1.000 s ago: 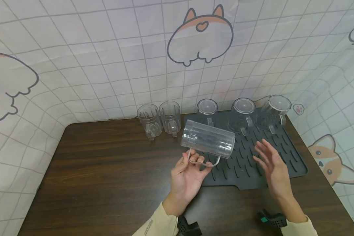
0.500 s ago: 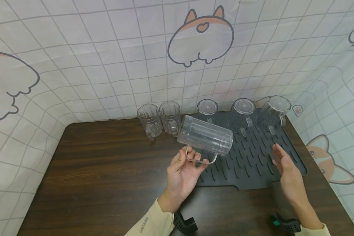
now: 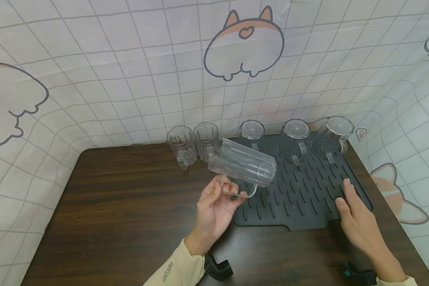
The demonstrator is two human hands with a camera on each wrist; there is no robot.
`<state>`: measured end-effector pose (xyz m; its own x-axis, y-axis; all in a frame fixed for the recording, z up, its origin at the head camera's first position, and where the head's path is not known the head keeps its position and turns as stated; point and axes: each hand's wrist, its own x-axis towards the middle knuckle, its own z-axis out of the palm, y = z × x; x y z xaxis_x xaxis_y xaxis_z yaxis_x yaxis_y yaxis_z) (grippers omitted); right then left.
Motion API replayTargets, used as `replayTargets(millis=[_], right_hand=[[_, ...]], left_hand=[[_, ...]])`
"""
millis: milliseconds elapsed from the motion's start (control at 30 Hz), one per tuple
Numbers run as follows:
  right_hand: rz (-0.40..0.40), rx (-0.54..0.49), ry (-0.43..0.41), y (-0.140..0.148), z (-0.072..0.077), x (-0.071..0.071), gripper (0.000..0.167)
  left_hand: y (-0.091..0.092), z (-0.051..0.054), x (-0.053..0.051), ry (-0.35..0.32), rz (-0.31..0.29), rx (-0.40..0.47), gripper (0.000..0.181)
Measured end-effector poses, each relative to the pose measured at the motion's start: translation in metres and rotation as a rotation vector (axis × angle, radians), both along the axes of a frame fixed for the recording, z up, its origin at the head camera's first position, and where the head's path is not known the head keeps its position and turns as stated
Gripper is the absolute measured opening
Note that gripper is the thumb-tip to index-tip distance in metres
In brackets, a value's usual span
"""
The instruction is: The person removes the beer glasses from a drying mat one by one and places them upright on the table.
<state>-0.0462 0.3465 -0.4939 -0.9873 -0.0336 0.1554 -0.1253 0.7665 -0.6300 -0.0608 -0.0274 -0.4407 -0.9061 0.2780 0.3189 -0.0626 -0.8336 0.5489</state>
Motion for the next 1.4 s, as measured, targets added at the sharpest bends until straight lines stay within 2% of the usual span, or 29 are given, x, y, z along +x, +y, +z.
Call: replayTargets(millis=[233,533,733,1067,1300,1400], right_hand=[[0.066,0.149,0.043,0.010,-0.011,-0.003,0.069],[0.100,0.307,0.023,0.024,-0.017,-0.009,0.077],[0.108,0.358,-0.004,0.032,-0.021,-0.013,0.080],[0.121,0.436,-0.073,0.036,-0.026,-0.018,0.085],[0.126,0.442,-0.143,0.037,-0.029,-0.017,0.089],[0.136,0.443,-0.165,0.038,-0.029,-0.016,0.090]], left_hand=[[-0.010,0.004,-0.002,0.019,0.026,-0.025,0.030],[-0.026,0.011,-0.008,0.019,0.080,-0.055,0.028],[-0.037,0.018,-0.012,0.048,0.109,-0.075,0.028],[-0.059,0.025,-0.017,0.024,0.171,-0.166,0.015],[-0.077,0.027,-0.021,0.062,0.202,-0.222,0.020],[-0.084,0.029,-0.021,0.068,0.219,-0.241,0.017]])
